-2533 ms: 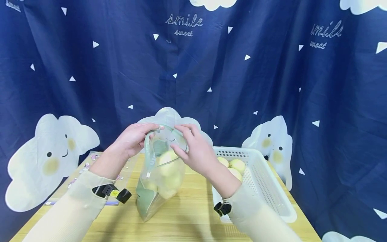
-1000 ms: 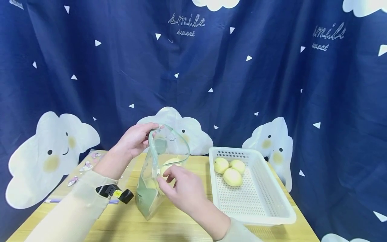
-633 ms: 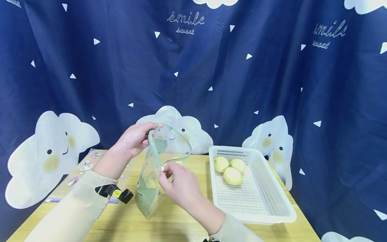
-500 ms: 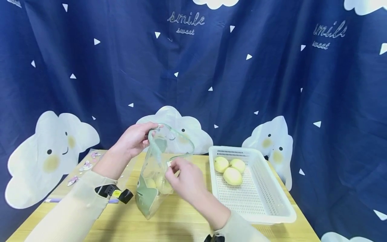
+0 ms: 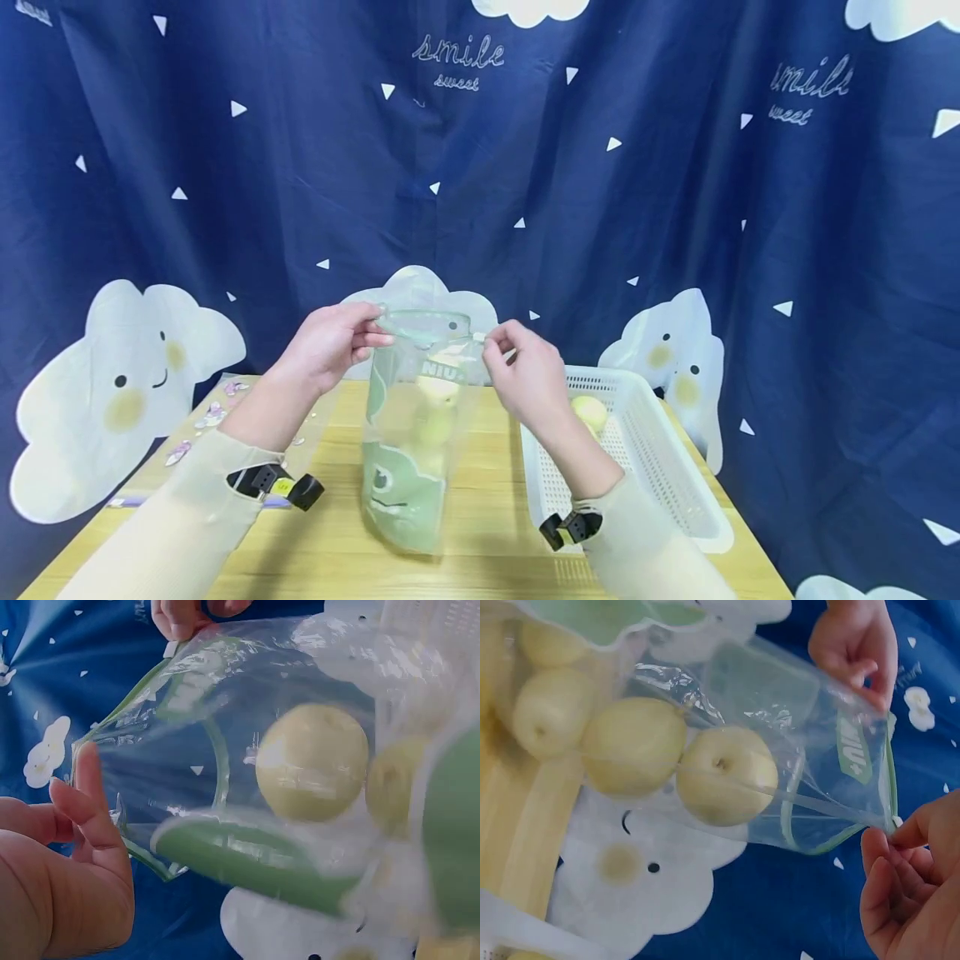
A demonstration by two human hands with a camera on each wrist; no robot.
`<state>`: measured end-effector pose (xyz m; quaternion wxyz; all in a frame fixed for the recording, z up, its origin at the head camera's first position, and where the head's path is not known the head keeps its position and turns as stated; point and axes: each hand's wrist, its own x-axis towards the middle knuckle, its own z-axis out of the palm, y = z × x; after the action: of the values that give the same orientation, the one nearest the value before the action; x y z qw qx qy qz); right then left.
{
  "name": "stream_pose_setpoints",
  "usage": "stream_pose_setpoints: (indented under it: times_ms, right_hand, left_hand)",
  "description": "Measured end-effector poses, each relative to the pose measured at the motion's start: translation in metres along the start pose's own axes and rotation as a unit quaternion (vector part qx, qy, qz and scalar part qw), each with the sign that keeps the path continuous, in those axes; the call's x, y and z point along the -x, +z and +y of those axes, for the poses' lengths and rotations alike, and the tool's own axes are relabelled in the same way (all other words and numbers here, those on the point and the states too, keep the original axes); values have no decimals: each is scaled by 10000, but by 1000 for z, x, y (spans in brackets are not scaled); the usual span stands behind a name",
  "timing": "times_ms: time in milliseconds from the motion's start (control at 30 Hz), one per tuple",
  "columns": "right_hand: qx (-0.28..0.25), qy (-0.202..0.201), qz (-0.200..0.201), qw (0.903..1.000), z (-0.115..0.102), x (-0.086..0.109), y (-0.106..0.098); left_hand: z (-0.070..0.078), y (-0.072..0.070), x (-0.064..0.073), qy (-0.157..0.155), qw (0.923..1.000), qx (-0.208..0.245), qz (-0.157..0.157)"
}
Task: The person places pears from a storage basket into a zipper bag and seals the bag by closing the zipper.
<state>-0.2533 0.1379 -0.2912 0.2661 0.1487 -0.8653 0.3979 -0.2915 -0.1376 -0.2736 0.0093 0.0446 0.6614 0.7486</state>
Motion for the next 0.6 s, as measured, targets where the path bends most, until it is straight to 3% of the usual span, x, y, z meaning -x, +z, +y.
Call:
stream_pose_setpoints:
  times_ms: [233, 433, 600]
  right_hand:
    - [0, 8, 344, 9994, 8, -10, -11]
    - [-184, 61, 299, 9994, 17, -9, -12]
    - [-259, -48, -51, 9996, 28, -2, -10]
  left_hand:
    - [3, 4, 14, 256, 9978, -605, -19]
    - [2, 9, 27, 440, 9961, -759, 91]
    - [-3, 2, 34, 506, 9902, -1091, -709]
